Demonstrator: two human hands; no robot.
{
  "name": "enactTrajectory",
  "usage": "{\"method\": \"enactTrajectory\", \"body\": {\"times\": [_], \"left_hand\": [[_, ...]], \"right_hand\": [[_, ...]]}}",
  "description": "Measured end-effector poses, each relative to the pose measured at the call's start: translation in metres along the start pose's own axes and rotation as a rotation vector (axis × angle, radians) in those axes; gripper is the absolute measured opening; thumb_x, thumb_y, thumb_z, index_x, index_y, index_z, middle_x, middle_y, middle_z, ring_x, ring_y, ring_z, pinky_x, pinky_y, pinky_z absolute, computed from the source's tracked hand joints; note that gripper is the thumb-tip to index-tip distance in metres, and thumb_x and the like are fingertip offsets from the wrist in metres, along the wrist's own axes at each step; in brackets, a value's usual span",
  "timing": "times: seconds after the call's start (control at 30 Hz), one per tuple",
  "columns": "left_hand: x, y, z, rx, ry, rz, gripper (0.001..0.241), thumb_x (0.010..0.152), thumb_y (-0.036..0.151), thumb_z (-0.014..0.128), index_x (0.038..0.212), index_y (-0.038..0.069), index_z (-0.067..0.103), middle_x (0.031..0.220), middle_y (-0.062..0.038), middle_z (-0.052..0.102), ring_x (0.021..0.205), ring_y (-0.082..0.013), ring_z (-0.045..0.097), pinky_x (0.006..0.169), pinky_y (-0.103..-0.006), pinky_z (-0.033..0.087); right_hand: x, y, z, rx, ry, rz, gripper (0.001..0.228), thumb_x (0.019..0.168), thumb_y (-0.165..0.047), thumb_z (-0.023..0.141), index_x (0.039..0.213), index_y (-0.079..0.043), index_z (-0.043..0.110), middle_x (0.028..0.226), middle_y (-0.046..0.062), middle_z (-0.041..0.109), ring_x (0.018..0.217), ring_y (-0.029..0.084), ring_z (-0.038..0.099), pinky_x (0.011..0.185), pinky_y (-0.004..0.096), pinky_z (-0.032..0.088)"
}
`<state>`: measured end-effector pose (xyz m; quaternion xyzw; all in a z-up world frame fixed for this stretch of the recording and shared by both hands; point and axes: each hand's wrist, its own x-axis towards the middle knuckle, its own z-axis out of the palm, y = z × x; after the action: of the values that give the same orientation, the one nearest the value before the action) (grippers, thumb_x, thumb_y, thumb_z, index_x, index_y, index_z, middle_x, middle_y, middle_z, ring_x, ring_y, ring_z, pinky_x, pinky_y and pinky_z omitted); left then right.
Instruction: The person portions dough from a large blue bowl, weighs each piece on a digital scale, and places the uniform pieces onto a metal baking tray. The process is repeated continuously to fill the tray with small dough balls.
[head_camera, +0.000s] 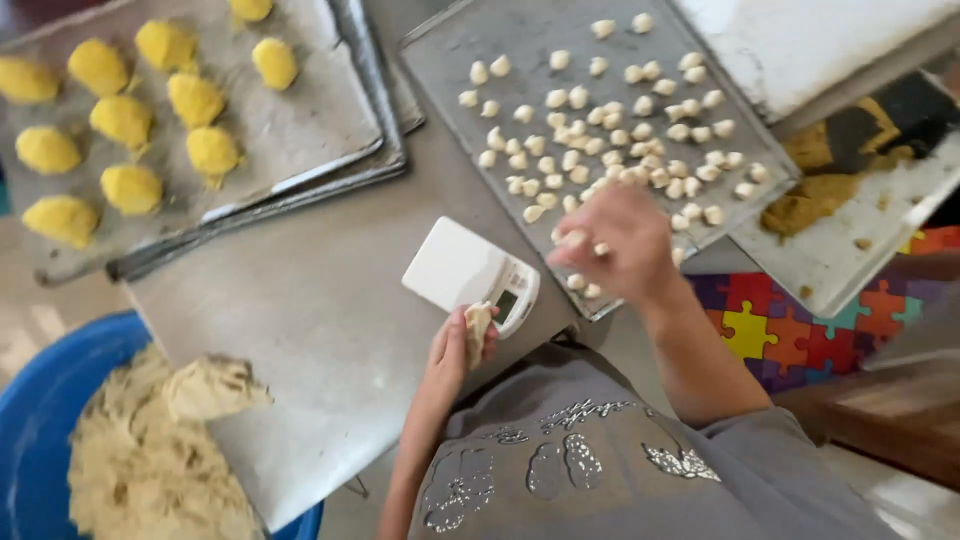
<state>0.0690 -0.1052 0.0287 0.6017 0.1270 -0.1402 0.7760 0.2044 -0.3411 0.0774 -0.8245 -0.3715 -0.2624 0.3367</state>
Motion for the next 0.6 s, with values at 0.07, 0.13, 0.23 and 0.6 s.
{"method": "enactTrajectory", "body": {"times": [0.07, 0.13, 0.23, 0.6], "left_hand": [[0.013, 0.025, 0.014, 0.044, -0.134, 0.034, 0.052, 0.099, 0.037, 0.026, 0.110, 0.001, 0.062, 0.079, -0.013, 0.067, 0.063, -0.0152, 0.061, 0.057, -0.0285, 0.053], [0.015, 0.061, 0.030, 0.226, -0.248, 0.018, 0.040, 0.095, 0.036, 0.037, 0.097, 0.006, 0.065, 0.085, -0.003, 0.068, 0.077, -0.0095, 0.060, 0.067, -0.0206, 0.047], [0.027, 0.067, 0.031, 0.335, -0.340, 0.172, 0.037, 0.096, 0.035, 0.039, 0.105, 0.008, 0.061, 0.082, 0.002, 0.061, 0.075, -0.0062, 0.053, 0.067, -0.0210, 0.042], [0.026, 0.073, 0.001, 0.606, -0.605, 0.183, 0.046, 0.097, 0.033, 0.026, 0.093, 0.004, 0.061, 0.079, -0.007, 0.063, 0.070, -0.0149, 0.056, 0.062, -0.0281, 0.045]], "right_hand": [[0.003, 0.024, -0.020, -0.165, 0.192, 0.011, 0.020, 0.088, -0.033, 0.058, 0.074, -0.023, 0.068, 0.078, -0.009, 0.064, 0.067, 0.013, 0.057, 0.067, 0.029, 0.046], [0.035, 0.006, -0.039, -0.422, -0.070, 0.426, 0.075, 0.087, -0.012, 0.074, 0.146, -0.015, 0.028, 0.135, 0.016, 0.036, 0.122, 0.028, 0.035, 0.102, 0.045, 0.032], [-0.042, 0.004, 0.000, 0.071, -0.028, 0.167, 0.068, 0.096, -0.007, 0.061, 0.148, -0.008, 0.017, 0.152, 0.005, 0.027, 0.144, 0.021, 0.024, 0.122, 0.039, 0.013], [0.001, -0.110, -0.003, 0.514, -0.267, 0.306, 0.026, 0.091, -0.014, 0.061, 0.116, -0.006, 0.057, 0.096, 0.009, 0.055, 0.086, 0.022, 0.057, 0.077, 0.031, 0.048]]}}
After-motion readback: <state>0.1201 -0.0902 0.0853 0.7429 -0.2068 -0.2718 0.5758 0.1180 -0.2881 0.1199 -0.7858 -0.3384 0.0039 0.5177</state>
